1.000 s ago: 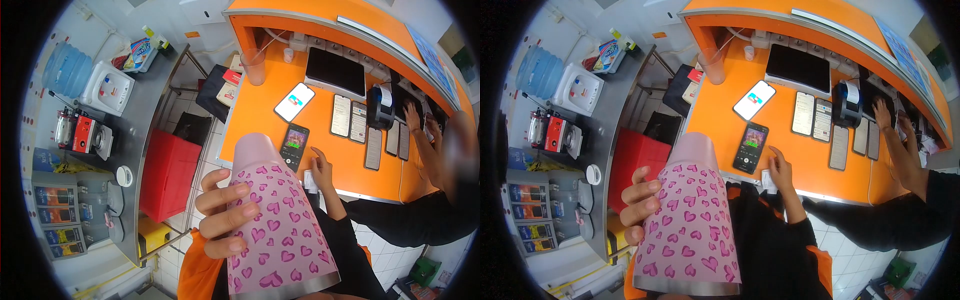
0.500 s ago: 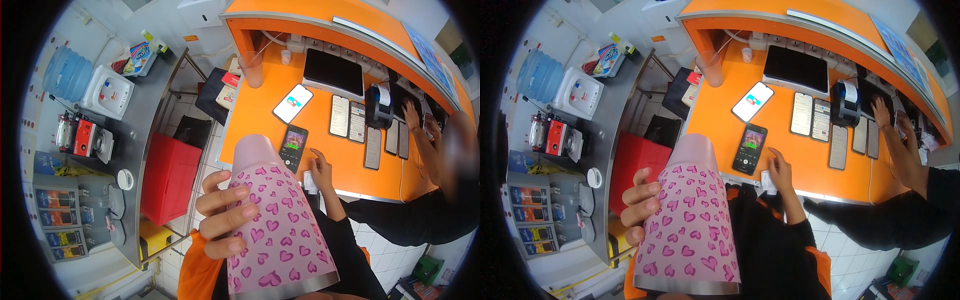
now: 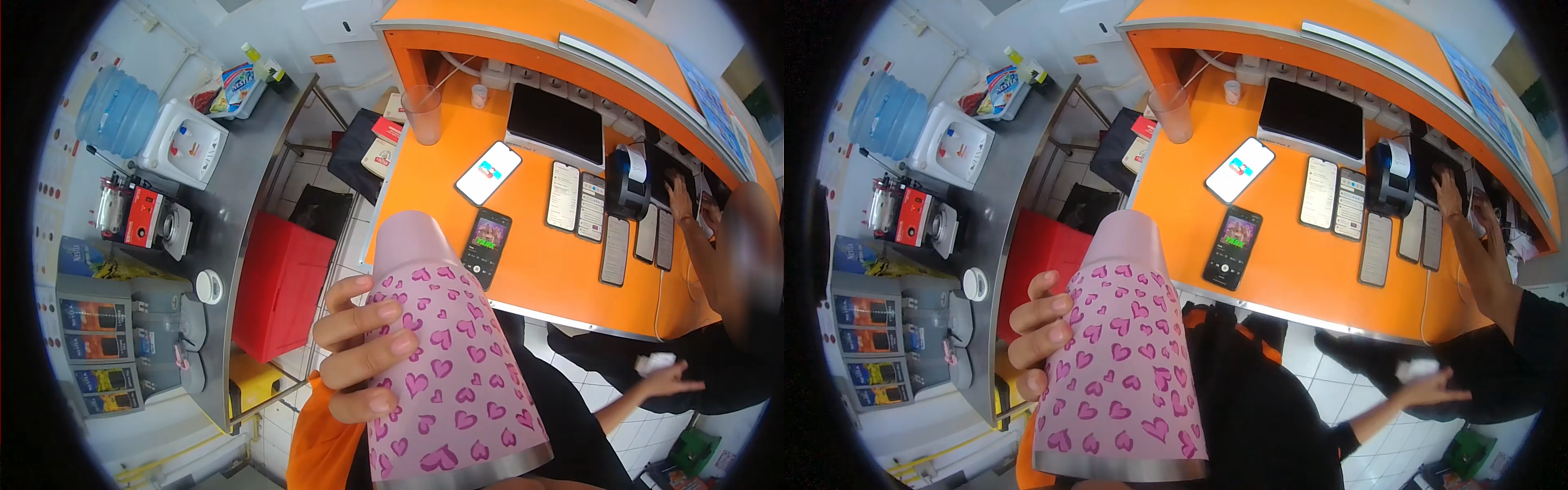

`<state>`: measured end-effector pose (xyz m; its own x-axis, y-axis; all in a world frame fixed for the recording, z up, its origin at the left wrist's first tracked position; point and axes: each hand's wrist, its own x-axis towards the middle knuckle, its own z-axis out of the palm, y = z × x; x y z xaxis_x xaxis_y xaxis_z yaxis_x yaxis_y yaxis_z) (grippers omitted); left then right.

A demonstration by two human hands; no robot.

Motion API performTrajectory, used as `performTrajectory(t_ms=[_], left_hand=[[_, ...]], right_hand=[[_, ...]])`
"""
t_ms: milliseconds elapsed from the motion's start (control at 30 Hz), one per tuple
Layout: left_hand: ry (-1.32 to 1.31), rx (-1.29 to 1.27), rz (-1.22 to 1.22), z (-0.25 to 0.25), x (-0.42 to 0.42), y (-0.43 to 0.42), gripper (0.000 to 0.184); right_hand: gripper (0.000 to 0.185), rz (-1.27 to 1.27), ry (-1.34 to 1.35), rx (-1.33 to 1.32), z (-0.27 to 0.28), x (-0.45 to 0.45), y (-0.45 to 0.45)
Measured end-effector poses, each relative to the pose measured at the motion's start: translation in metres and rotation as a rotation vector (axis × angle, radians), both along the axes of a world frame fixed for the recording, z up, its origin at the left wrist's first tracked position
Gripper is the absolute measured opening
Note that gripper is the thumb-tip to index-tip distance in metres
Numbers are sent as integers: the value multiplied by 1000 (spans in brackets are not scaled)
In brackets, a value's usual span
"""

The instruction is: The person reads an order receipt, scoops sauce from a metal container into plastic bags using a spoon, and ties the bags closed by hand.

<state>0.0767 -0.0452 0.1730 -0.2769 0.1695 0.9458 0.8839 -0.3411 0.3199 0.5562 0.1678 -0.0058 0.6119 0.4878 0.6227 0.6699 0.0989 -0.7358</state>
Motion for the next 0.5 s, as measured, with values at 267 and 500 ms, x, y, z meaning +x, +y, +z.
performTrajectory(t_ms=[267,500], left_hand=[[4,-23,-67,-5,-4,6,39],[-15,-17,-79,-7,-2,2,37]], right_hand=[[71,-226,174,-83,40,44,-4],[62,430,65,-594,49,-81,-13]])
